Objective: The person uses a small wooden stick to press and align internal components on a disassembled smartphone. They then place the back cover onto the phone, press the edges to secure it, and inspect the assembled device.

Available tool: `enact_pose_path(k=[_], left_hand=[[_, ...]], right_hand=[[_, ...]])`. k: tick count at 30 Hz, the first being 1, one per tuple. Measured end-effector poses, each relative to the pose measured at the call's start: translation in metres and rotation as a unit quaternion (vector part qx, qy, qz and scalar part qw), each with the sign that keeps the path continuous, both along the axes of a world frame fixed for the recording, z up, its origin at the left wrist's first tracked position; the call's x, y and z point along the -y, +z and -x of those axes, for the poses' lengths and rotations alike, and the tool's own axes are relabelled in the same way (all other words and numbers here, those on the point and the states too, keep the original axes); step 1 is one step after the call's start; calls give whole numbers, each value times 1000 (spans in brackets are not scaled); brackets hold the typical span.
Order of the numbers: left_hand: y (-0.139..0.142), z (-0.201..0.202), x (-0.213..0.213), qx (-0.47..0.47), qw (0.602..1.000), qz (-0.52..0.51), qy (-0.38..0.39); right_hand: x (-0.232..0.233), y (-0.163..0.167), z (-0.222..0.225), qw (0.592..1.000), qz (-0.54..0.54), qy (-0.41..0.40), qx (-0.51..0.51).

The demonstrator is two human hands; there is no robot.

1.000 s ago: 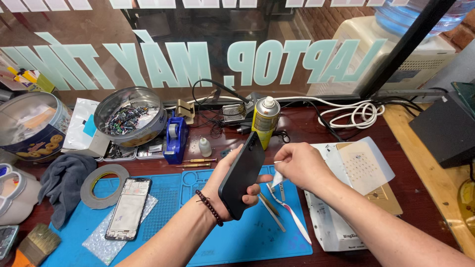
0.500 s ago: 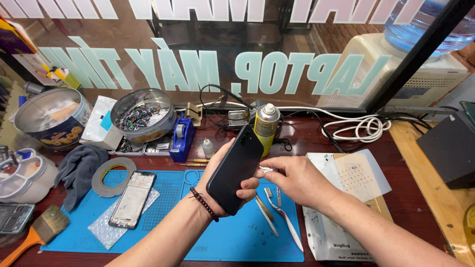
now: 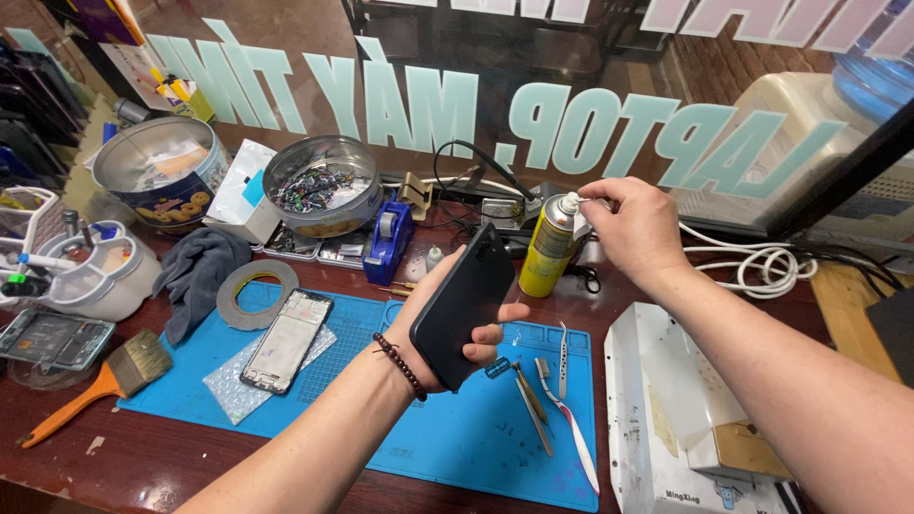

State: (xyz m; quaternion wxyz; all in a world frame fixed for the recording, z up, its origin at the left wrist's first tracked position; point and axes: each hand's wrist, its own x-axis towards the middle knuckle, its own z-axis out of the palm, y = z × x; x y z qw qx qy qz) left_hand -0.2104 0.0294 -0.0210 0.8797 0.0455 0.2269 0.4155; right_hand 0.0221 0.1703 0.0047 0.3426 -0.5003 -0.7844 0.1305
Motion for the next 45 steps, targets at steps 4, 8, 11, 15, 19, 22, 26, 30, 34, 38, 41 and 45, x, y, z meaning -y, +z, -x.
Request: enact_pose_path(k=[4, 8, 11, 15, 19, 22, 26, 30, 34, 38, 41, 45], left_hand=[[-3, -1, 1, -16, 1000, 3, 3], [-7, -1, 1, -38, 999, 1, 12], [-7, -1, 1, -76, 997, -22, 23], [-3, -7, -3, -160, 987, -4, -3], [-3, -9, -3, -138, 990, -3, -36], [-8, -10, -2, -156, 987, 0, -36], [-15, -6, 0, -133, 991, -12, -29], [-17, -1, 1, -139, 990, 28, -14], [-16, 4, 1, -138, 989, 30, -45], [-14, 11, -11, -78, 992, 8, -103], [-18, 6, -25, -64, 985, -16, -157], [-23, -8, -41, 16, 976, -55, -208]], right_hand=[[-16, -12, 10, 989, -116, 72, 64], [-19, -22, 14, 975, -154, 50, 150], [-19, -25, 16, 975, -153, 44, 155], [-20, -25, 18, 978, -143, 42, 147], [-21, -24, 20, 978, -135, 39, 152], [-22, -25, 21, 980, -129, 40, 147], [-24, -29, 20, 980, -123, 33, 153], [-23, -22, 25, 983, -102, 27, 151], [-3, 10, 32, 989, -50, 10, 138], [49, 35, 38, 991, -18, 99, -89], [99, 37, 44, 978, -55, 161, -124], [135, 45, 44, 967, -120, 194, -110]])
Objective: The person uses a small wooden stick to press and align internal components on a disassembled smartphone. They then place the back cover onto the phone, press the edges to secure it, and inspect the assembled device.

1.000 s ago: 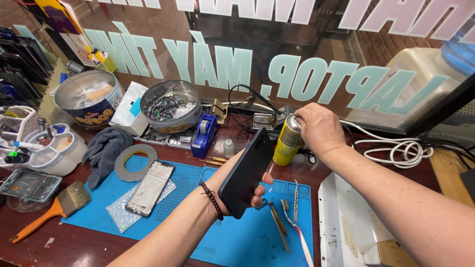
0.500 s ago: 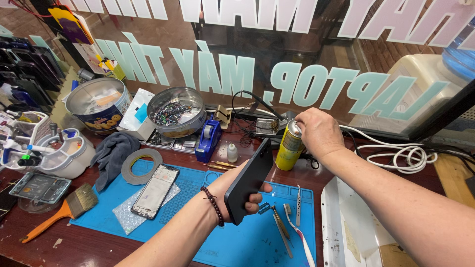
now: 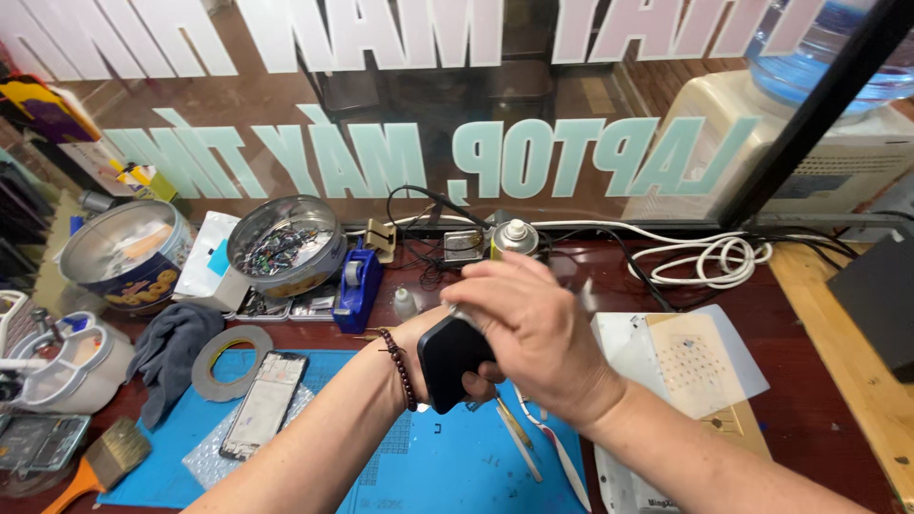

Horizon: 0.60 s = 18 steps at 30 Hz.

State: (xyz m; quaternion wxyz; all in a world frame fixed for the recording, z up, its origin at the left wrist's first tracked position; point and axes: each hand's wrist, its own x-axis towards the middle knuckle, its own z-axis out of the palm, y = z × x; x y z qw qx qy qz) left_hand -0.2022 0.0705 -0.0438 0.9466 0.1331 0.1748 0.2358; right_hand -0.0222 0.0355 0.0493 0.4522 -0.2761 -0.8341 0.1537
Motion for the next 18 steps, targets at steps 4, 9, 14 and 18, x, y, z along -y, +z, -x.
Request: enact_pose_path(k=[4, 9, 14, 18], left_hand=[[12, -12, -3, 0, 999, -34, -10], [36, -12, 1, -29, 999, -22, -36], [36, -22, -3, -28, 995, -90, -28], [39, -11, -12, -108, 988, -106, -29]], right_hand=[[11, 14, -11, 999, -41, 21, -4], [-5, 26, -37, 994, -66, -81, 15], [13, 18, -21, 997, -70, 10, 13], [-13, 42, -40, 997, -61, -20, 46]])
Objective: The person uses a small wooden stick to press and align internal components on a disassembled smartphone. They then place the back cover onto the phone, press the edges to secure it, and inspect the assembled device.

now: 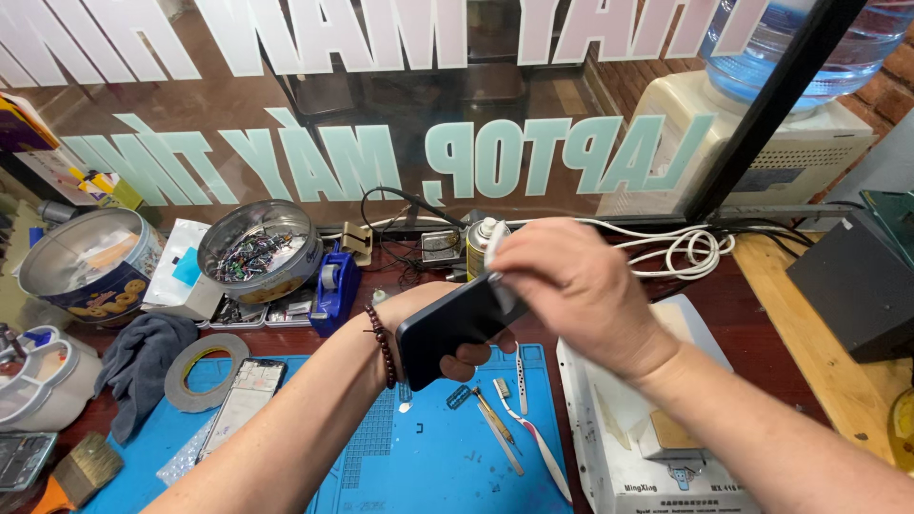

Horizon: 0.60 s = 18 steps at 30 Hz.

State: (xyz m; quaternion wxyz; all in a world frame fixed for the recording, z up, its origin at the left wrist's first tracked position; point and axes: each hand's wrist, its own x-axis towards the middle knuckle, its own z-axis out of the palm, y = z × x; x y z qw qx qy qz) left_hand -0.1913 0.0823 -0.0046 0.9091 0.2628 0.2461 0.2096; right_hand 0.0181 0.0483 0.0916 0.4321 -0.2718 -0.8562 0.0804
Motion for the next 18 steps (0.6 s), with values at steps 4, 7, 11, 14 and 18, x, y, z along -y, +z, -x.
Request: enact_pose_path(k=[4, 7, 11, 14, 18], left_hand=[[4, 6, -1, -47, 998, -36, -21], [6, -2, -5, -143, 978, -154, -10], [5, 0, -6, -159, 984, -80, -11], [4, 6, -13, -192, 976, -97, 17], [2, -3, -26, -158, 959, -233, -33]], right_hand=[[-2, -3, -3, 997, 66, -24, 9], [16, -20, 9, 997, 51, 51, -4], [-2, -6, -7, 997, 50, 56, 22], [-15, 5, -18, 991, 133, -30, 6], [8, -17, 8, 998, 37, 52, 13]])
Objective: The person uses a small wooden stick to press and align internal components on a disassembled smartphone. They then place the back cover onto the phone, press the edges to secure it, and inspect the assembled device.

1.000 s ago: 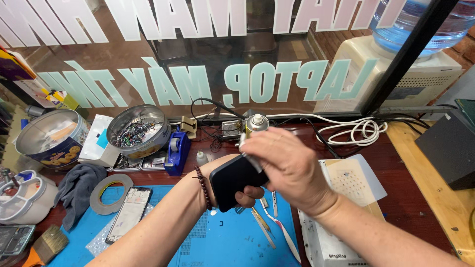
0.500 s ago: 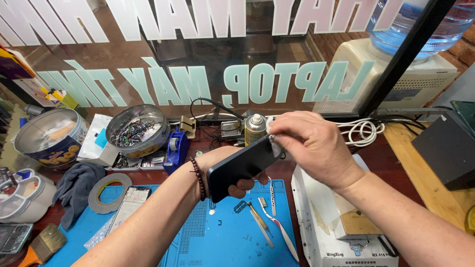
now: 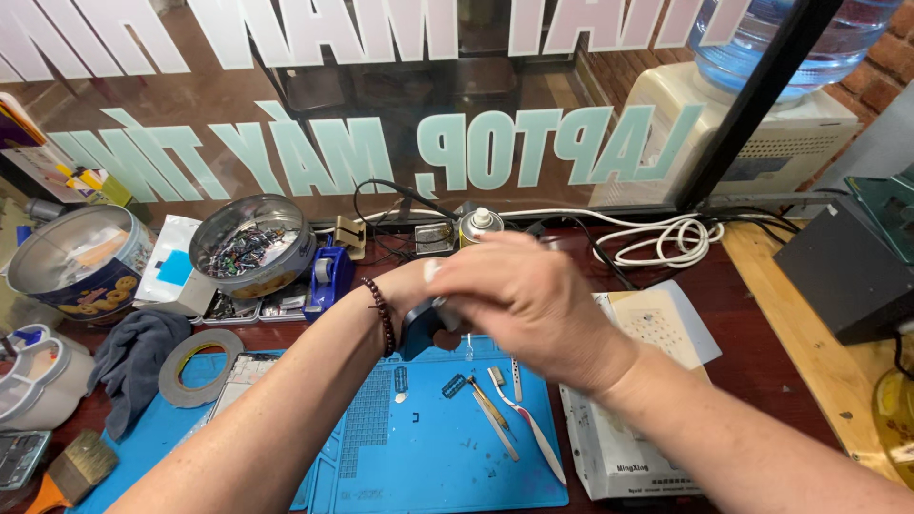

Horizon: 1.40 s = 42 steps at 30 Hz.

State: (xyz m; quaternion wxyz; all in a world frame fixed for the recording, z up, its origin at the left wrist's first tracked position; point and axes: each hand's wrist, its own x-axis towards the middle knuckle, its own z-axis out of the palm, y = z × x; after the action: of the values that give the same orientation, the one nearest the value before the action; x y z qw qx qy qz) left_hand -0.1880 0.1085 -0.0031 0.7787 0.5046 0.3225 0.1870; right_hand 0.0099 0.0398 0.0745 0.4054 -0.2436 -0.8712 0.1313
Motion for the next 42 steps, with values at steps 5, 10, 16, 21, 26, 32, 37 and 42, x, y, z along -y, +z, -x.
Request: enact_pose_path(k=[5, 10, 16, 21, 26, 32, 37, 42], left_hand=[[8, 3, 14, -92, 988, 50, 115], [11, 3, 29, -88, 991, 53, 90], [4, -2, 26, -10, 994, 97, 53], [21, -6, 45, 215, 959, 181, 48], [41, -20, 49, 380, 901, 211, 9], [37, -26, 57, 454, 857, 243, 5], [33, -38, 58, 394, 883, 252, 41], [30, -36, 51, 341, 906, 204, 145]], right_hand=[[-15, 10, -18, 998, -5, -37, 43], [-5, 8, -13, 998, -21, -50, 23], [2, 3, -8, 1000, 8, -6, 11], [-48, -7, -43, 859, 465, -82, -198], [-51, -27, -42, 763, 533, -9, -364], [-43, -29, -46, 739, 563, -8, -370], [-42, -18, -39, 732, 565, -32, -381], [-33, -7, -34, 810, 468, -241, -261]])
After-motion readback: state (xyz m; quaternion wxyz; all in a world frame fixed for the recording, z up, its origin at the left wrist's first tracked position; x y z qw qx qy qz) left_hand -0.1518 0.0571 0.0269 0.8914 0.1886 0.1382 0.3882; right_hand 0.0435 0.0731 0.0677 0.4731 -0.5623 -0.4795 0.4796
